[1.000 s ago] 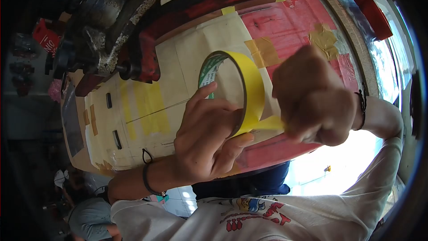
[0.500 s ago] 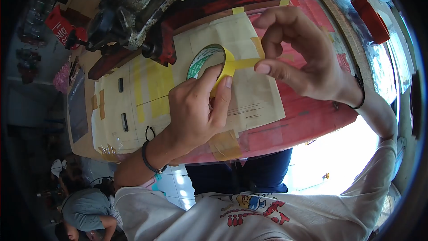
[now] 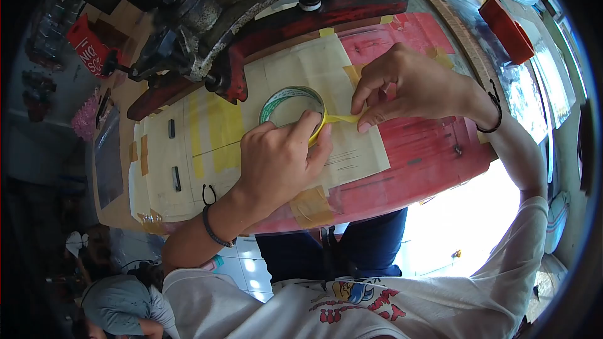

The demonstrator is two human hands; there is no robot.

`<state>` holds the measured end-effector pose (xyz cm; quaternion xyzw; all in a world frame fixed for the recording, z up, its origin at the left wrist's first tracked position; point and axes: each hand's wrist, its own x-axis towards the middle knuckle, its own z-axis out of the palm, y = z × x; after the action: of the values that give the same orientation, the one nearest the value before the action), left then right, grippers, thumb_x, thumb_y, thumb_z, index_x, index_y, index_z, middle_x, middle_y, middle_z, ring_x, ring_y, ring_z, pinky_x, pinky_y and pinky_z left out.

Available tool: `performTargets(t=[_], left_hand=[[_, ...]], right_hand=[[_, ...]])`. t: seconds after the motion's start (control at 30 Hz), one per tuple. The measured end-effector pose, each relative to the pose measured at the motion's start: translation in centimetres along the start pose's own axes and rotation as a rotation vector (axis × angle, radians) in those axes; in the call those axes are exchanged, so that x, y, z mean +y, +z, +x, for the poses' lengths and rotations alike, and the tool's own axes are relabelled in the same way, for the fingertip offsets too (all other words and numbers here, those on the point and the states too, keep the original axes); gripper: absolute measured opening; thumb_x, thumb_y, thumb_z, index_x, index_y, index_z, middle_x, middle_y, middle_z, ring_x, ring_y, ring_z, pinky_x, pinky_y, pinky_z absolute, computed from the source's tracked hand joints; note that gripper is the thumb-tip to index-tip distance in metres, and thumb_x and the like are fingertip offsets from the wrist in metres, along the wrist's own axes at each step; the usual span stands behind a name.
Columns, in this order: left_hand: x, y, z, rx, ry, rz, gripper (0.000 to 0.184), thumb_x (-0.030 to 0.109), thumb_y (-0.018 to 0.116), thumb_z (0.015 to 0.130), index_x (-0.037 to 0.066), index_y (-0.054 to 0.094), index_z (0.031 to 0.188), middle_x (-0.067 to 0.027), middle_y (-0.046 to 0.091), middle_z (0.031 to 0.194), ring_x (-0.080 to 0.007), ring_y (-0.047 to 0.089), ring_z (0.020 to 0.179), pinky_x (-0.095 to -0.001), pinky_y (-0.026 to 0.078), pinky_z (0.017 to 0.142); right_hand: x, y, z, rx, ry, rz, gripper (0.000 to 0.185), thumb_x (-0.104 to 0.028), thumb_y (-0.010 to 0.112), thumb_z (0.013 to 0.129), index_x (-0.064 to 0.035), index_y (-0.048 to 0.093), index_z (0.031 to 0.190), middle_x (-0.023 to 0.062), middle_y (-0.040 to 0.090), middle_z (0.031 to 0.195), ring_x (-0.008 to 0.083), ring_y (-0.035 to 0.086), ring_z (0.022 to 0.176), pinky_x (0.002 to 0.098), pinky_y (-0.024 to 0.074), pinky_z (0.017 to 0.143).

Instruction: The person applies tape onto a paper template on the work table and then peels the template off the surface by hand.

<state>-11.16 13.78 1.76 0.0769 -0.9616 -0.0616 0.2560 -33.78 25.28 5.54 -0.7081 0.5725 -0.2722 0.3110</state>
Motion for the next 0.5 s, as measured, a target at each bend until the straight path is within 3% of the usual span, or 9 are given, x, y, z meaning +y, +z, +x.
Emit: performTargets(t=[0.17,0.27,0.37,0.5], left_hand=[[0.0,0.2,0.0,0.0,-0.002,0.015,0.011,0.02,0.068,0.087,0.01,0.063,0.084,-0.0032,0.05,0.043,-0.0237,0.055,0.038,-0.0343,0.046,0.046],[0.2,0.0,0.0,-0.018,-0.005,0.017,0.011,0.019,0.068,0.086,0.01,0.063,0.085,-0.0045,0.052,0.045,-0.0252,0.056,0.039,-0.0361,0.046,0.045],[0.3,-0.1,0.0,-0.046,-0.02,0.006,0.01,0.017,0.068,0.086,0.009,0.062,0.086,-0.0069,0.055,0.049,-0.0284,0.058,0.043,-0.0392,0.047,0.046],[0.4,0.0,0.0,-0.025,0.0,0.012,0.01,0.017,0.069,0.085,0.01,0.062,0.085,-0.0055,0.054,0.048,-0.0271,0.057,0.042,-0.0375,0.046,0.046]], right_hand=[[0.2,-0.7,0.1,-0.015,0.069,0.028,0.023,-0.021,0.08,0.083,-0.0009,0.072,0.092,0.0053,0.072,0.076,0.0161,0.067,0.068,0.0295,0.051,0.065],[1.6,-0.6,0.3,-0.018,-0.079,-0.055,0.032,-0.028,0.085,0.078,-0.0019,0.07,0.09,0.0053,0.068,0.086,0.0156,0.065,0.074,0.0287,0.0508,0.065],[0.4,-0.6,0.2,0.046,0.097,-0.016,0.043,-0.038,0.082,0.08,-0.0001,0.066,0.094,0.0068,0.066,0.088,0.0181,0.065,0.079,0.0311,0.0515,0.068],[0.4,0.1,0.3,0.201,0.023,-0.116,0.052,-0.048,0.076,0.083,0.0011,0.063,0.096,0.0084,0.065,0.085,0.0219,0.065,0.083,0.0332,0.052,0.072]])
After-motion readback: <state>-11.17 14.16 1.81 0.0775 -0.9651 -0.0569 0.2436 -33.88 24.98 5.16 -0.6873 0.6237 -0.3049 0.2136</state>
